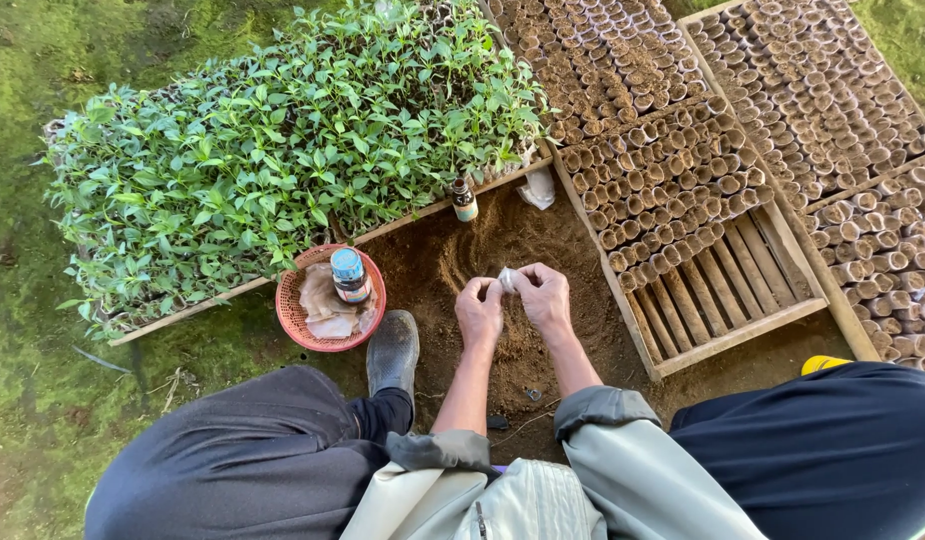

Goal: Filling small cylindrical seedling tubes with soil using a trowel and hands, then placing them in a tray.

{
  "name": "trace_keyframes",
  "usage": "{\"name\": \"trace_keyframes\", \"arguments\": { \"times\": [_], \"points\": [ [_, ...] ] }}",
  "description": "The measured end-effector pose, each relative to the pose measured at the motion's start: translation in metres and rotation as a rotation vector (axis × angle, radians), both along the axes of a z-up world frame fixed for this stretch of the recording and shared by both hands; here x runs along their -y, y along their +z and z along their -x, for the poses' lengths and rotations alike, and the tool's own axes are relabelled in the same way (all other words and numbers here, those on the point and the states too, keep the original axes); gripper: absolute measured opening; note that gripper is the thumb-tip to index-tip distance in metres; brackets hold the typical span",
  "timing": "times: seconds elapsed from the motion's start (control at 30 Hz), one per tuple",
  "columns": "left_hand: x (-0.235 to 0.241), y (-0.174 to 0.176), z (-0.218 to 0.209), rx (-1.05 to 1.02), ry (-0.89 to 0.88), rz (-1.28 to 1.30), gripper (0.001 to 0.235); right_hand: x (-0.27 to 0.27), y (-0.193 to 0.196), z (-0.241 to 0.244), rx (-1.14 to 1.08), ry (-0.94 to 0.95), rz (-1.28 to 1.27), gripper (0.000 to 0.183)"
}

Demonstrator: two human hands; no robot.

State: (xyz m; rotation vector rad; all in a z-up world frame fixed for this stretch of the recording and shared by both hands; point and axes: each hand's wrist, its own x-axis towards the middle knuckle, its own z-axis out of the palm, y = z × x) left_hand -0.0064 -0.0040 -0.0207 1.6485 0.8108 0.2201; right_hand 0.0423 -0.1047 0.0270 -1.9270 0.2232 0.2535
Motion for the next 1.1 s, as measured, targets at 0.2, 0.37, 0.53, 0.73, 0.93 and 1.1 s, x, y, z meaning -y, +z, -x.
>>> {"name": "trace_keyframes", "arguments": {
  "times": [0.2,0.37,0.53,0.73,0.93,1.1],
  "points": [
    [0.001,0.032,0.002,0.033,-0.072,0.044,0.010,-0.002,-0.004,0.001,-0.029,-0.008,-0.040,0.003],
    [0.004,0.029,0.003,0.067,-0.103,0.017,0.008,-0.004,-0.002,0.001,-0.075,-0.045,-0.114,0.006],
    [0.003,0.023,0.003,0.054,-0.080,0.026,0.008,-0.003,-0.001,0.001,-0.085,-0.069,-0.110,0.006],
    [0.004,0.018,0.002,-0.010,-0.043,0.012,0.019,-0.007,-0.001,0.000,-0.058,-0.051,-0.052,0.007],
    [0.003,0.037,0.000,-0.009,-0.051,0.027,0.027,-0.008,-0.007,0.004,0.016,0.055,0.120,0.006],
    [0.002,0.014,-0.003,-0.015,-0.118,-0.036,0.007,-0.006,-0.005,0.005,0.004,0.075,0.141,0.004]
  ]
}}
